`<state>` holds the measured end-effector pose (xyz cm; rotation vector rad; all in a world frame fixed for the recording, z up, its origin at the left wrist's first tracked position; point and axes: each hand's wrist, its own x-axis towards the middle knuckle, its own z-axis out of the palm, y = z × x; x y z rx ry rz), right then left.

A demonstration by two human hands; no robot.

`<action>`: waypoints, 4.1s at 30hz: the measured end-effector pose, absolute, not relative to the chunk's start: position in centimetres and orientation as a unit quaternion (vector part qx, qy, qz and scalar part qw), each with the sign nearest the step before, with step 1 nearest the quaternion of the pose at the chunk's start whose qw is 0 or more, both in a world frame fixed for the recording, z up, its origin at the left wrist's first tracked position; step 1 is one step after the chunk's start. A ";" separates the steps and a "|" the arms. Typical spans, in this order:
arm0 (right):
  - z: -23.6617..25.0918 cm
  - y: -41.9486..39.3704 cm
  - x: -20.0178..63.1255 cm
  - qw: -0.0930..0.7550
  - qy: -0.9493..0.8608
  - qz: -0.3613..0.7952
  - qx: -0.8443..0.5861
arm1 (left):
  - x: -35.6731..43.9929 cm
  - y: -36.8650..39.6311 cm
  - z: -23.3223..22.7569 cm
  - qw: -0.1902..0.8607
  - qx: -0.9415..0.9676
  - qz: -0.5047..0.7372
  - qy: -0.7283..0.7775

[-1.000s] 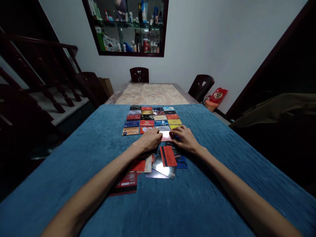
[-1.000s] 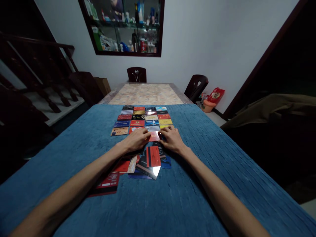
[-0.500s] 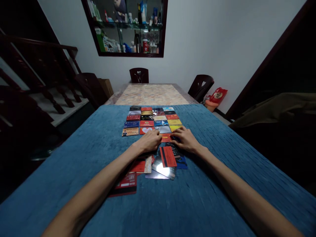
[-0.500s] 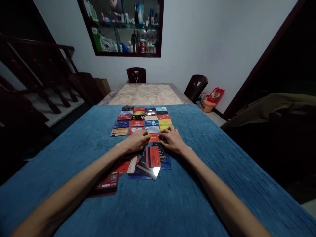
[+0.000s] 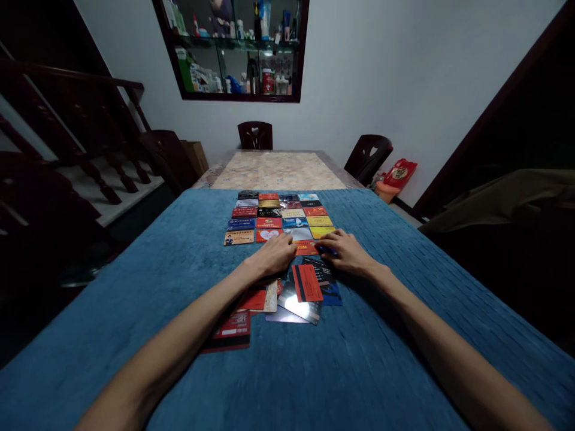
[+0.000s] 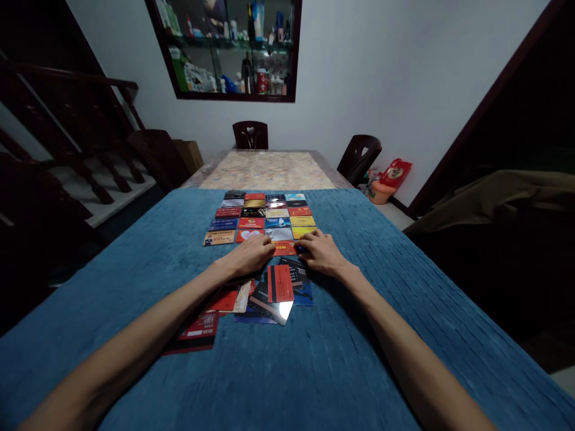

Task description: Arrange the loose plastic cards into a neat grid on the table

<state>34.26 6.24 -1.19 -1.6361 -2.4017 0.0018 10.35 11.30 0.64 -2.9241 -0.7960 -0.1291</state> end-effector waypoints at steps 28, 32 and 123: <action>1.0 4.1 32.3 0.156 -0.834 -0.072 -0.525 | 10.5 7.1 3.2 0.110 -0.962 -0.003 -0.249; 2.1 2.2 30.3 0.104 -0.851 -0.071 -0.510 | 9.3 5.0 2.9 0.086 -0.964 -0.019 -0.250; -1.8 0.5 31.3 0.272 -0.855 -0.037 -0.439 | 6.2 4.0 -1.6 -0.193 -0.865 -0.318 -0.336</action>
